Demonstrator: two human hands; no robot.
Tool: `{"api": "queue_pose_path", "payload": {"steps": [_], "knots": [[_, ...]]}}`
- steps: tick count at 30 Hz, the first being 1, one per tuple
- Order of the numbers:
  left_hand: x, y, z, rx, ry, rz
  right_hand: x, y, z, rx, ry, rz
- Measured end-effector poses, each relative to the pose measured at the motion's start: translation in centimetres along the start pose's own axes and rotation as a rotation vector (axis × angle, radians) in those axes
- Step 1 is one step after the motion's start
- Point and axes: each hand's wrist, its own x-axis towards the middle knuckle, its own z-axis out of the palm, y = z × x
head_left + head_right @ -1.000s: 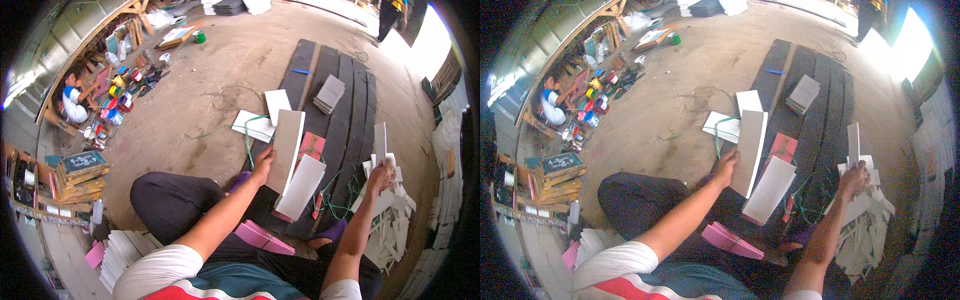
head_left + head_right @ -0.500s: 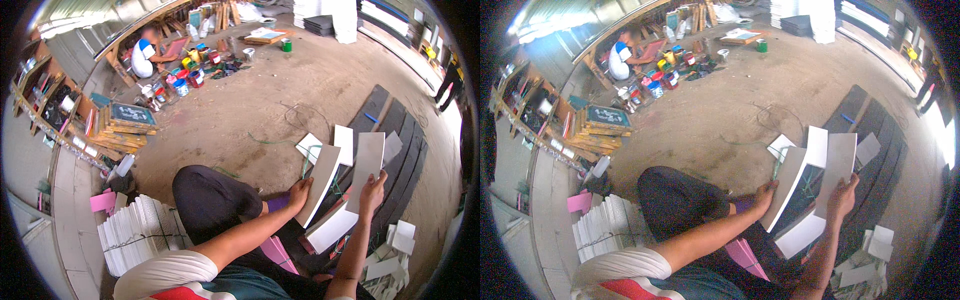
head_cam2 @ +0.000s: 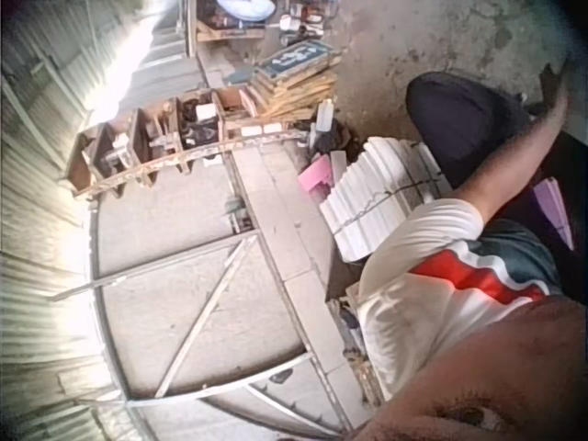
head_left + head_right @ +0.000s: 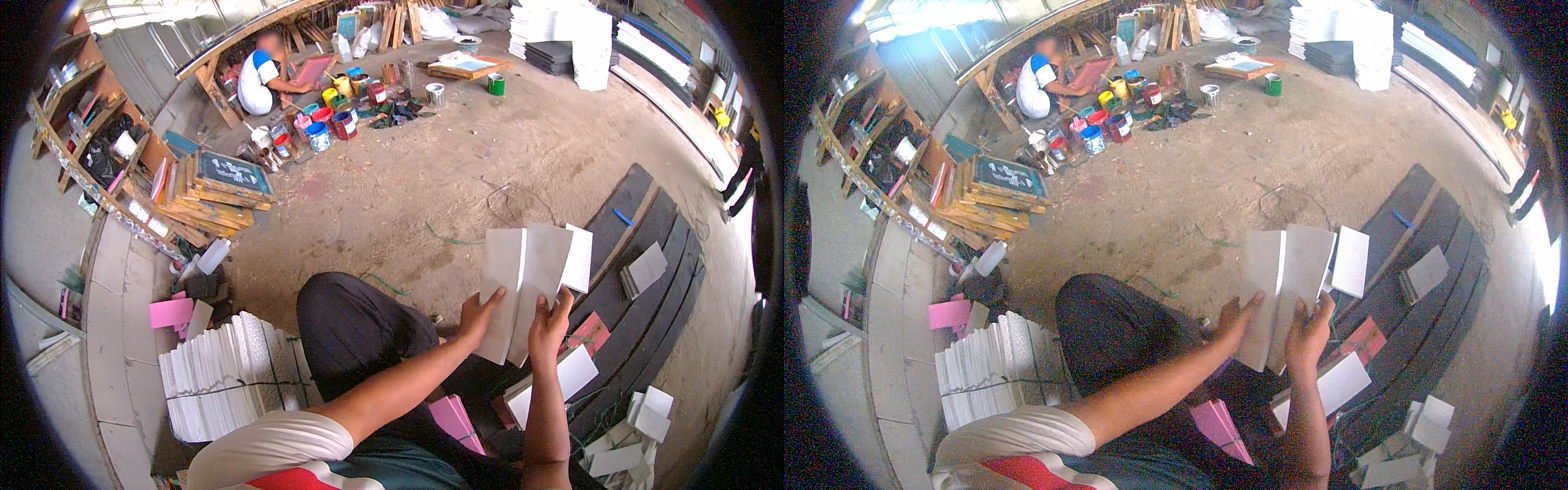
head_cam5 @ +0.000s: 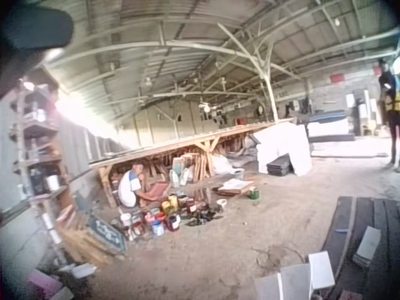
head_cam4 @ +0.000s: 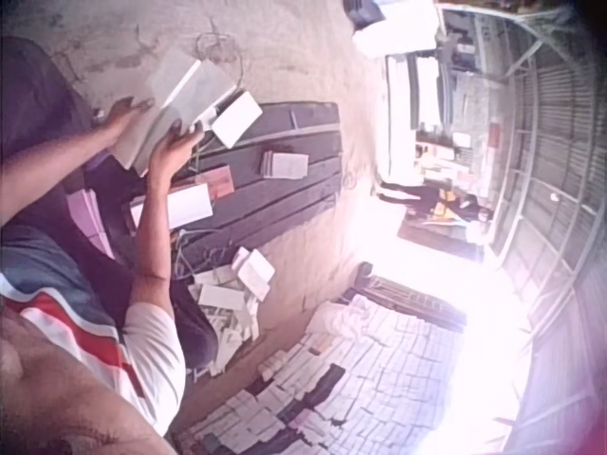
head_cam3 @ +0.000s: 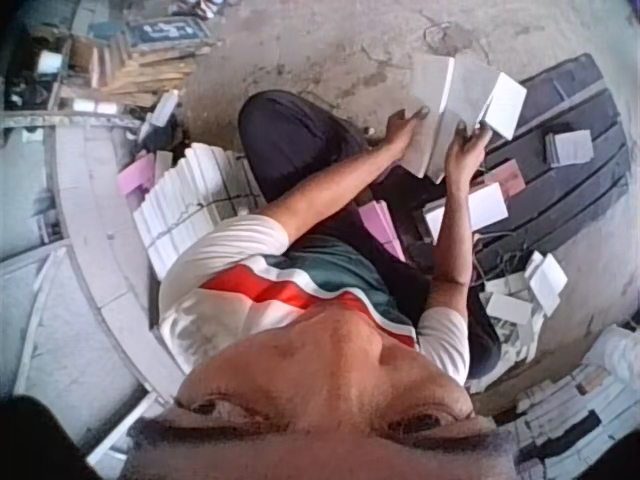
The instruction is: The person sits on the floor and bundles white rectangular boards using green string. They measure and cut the string, tie it around stacks of boards, and arrange the bundles on a wooden platform.
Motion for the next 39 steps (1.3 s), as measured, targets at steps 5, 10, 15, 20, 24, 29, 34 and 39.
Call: {"api": "queue_pose_path", "payload": {"steps": [5,10,15,20,24,29,34,39], "knots": [[-0.7,1.0,0.0,0.057,-0.043,-0.051,-0.1,-0.3,-0.4,0.098,-0.005,-0.074],[-0.9,1.7,-0.2,0.099,-0.084,-0.036,0.1,-0.8,-0.3,-0.004,-0.094,-0.099],[-1.4,2.3,-0.6,0.052,-0.130,-0.035,-0.5,-2.6,-0.4,0.066,-0.155,-0.071],[-1.7,2.6,-1.2,0.043,-0.227,-0.071,-1.0,-3.2,-0.6,0.099,-0.199,0.010],[-1.5,3.2,-1.7,0.058,-0.407,-0.114,-1.4,-3.8,-0.6,0.021,-0.226,0.020],[-0.2,-1.1,3.0,0.212,-0.156,0.048,-0.6,-0.8,-1.2,-0.087,-0.183,0.032],[-1.1,-0.5,8.0,-0.145,-0.421,-0.324,-0.1,5.4,-5.9,0.069,0.141,0.110],[-2.2,-8.2,11.5,0.176,-0.606,-0.173,-2.4,11.4,-14.9,0.415,0.512,0.309]]}}
